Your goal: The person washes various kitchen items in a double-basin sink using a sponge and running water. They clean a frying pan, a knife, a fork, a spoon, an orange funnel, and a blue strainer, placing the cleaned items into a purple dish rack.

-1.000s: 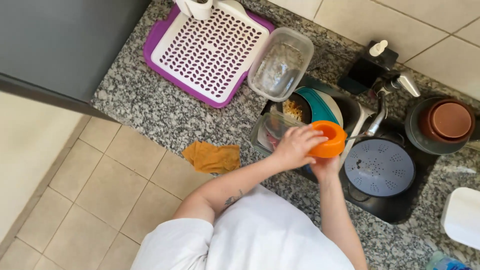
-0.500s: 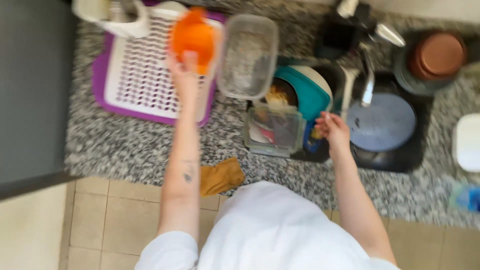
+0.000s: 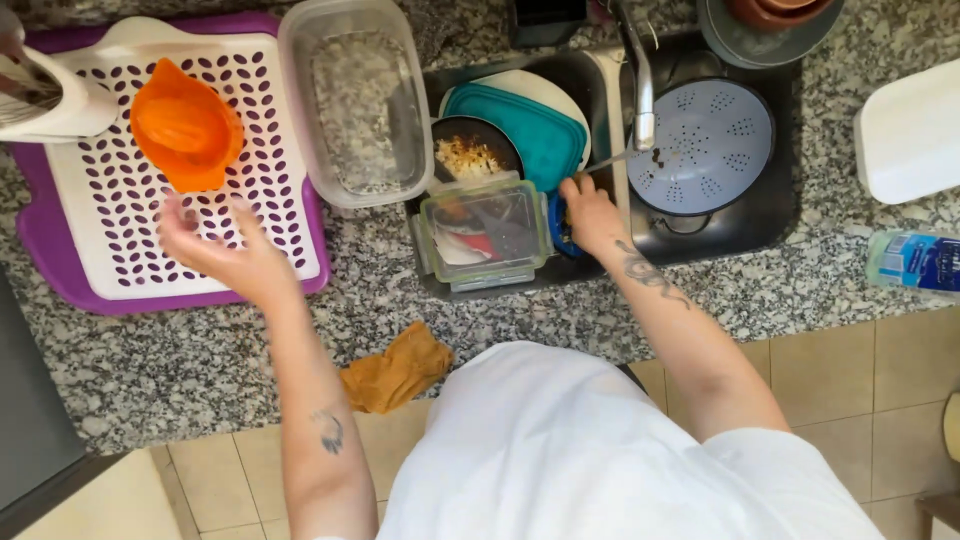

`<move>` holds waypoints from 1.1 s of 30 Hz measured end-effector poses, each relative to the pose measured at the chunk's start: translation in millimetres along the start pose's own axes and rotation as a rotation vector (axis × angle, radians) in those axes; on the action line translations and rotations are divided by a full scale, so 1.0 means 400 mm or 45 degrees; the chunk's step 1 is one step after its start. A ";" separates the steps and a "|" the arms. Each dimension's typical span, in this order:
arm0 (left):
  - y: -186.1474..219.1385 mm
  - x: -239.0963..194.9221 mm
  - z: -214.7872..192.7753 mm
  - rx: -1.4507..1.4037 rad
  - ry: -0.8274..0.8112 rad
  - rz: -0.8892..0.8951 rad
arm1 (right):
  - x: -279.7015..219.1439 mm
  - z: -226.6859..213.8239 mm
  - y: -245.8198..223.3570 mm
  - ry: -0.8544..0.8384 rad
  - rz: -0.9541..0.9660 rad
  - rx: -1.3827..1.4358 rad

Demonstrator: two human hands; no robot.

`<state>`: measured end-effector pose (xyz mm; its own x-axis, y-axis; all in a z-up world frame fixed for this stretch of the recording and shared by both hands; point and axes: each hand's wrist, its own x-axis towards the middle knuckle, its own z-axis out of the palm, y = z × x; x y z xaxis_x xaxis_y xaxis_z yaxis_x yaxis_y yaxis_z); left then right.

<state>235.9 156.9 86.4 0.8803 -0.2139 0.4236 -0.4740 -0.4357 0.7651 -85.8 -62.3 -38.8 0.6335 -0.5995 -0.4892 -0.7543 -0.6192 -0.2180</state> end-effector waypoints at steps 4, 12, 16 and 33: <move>0.139 -0.254 0.088 -0.324 -0.304 -0.009 | 0.027 0.073 0.036 0.391 -0.070 -0.188; 0.235 -0.548 0.367 0.289 -1.810 -0.481 | -0.004 -0.066 0.075 0.459 0.084 0.905; 0.156 -0.629 0.459 0.546 -1.761 -0.336 | -0.024 -0.120 0.140 0.412 0.294 1.872; 0.283 -0.611 0.637 -1.472 -0.997 -1.276 | -0.028 -0.218 0.101 0.542 -0.095 1.965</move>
<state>-27.5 -63.0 -54.1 0.4526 -0.7690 -0.4515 0.7666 0.0769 0.6375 -108.4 -125.0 31.4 0.4757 -0.8472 -0.2364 0.0023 0.2700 -0.9629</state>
